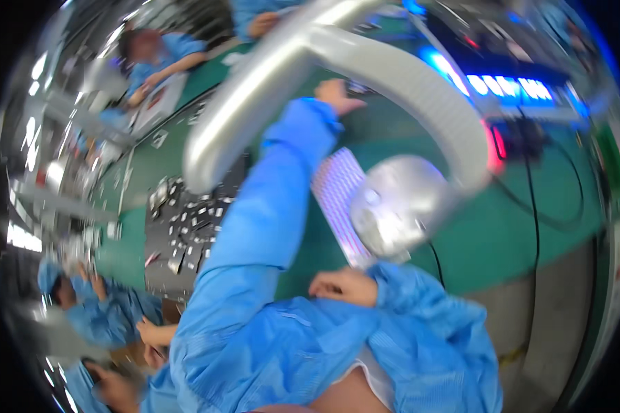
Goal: Inspecting and processing printed circuit boards at an assembly station.
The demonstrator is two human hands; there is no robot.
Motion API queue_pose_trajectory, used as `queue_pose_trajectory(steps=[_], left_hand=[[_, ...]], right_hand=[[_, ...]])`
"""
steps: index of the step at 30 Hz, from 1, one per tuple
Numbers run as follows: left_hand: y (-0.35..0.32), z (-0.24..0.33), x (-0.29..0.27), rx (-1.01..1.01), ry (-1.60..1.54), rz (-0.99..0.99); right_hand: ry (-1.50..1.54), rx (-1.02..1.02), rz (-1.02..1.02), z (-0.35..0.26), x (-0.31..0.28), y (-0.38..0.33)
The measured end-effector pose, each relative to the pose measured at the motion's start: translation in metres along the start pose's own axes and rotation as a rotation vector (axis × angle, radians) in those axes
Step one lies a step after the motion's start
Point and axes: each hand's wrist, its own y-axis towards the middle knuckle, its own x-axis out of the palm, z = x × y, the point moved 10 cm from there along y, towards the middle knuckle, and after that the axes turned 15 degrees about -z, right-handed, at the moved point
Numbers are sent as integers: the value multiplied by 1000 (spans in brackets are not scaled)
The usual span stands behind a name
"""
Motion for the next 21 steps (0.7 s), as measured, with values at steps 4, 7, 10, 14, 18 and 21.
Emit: queue_pose_trajectory(steps=[4,7,10,14,18,21], left_hand=[[17,-23,-58,-27,200,102],[36,-39,-62,-40,190,67],[60,-31,-55,-13,181,12],[69,-19,-46,16,162,-70],[35,-34,-55,-27,110,-115],[-14,-54,-63,-86,38,-128]], right_hand=[[150,120,23,5,-3,-6],[665,54,172,21,-15,-18],[788,-89,147,28,-21,-18],[865,-118,164,23,-25,-16],[958,30,183,34,-20,-20],[869,-58,293,25,-33,-26]])
